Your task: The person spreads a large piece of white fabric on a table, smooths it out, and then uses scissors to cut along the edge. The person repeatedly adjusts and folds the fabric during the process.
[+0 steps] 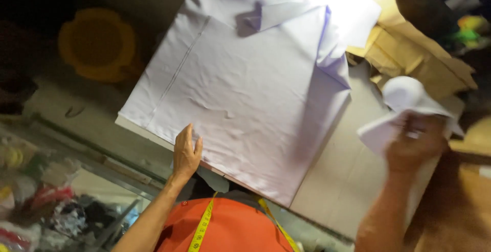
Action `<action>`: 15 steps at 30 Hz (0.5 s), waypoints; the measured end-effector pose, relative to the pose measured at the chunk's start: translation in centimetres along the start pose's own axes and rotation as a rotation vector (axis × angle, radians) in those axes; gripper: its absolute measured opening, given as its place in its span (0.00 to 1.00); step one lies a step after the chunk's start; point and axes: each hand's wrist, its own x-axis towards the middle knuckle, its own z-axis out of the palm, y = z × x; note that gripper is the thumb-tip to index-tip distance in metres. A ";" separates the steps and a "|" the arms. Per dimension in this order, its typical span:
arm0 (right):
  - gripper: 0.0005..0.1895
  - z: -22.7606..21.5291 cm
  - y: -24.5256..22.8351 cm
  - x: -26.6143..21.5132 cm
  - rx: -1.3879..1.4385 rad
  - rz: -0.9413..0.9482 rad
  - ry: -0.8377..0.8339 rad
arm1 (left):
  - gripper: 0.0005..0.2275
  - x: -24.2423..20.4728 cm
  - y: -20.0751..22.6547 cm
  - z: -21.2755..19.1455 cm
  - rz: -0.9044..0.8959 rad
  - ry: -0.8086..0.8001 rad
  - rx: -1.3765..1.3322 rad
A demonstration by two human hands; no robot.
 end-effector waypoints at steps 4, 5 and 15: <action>0.23 7.9 -9.6 -10.3 0.741 0.378 -0.140 | 0.22 0.6 -0.9 0.5 0.021 -0.108 -0.188; 0.22 9.7 -16.7 -9.6 0.069 -0.135 -0.452 | 0.21 0.6 -1.5 0.6 -0.013 -0.118 -0.214; 0.28 15.8 -33.0 -10.7 0.383 0.148 -0.889 | 0.20 3.8 -2.2 -0.2 -0.653 -0.354 -0.647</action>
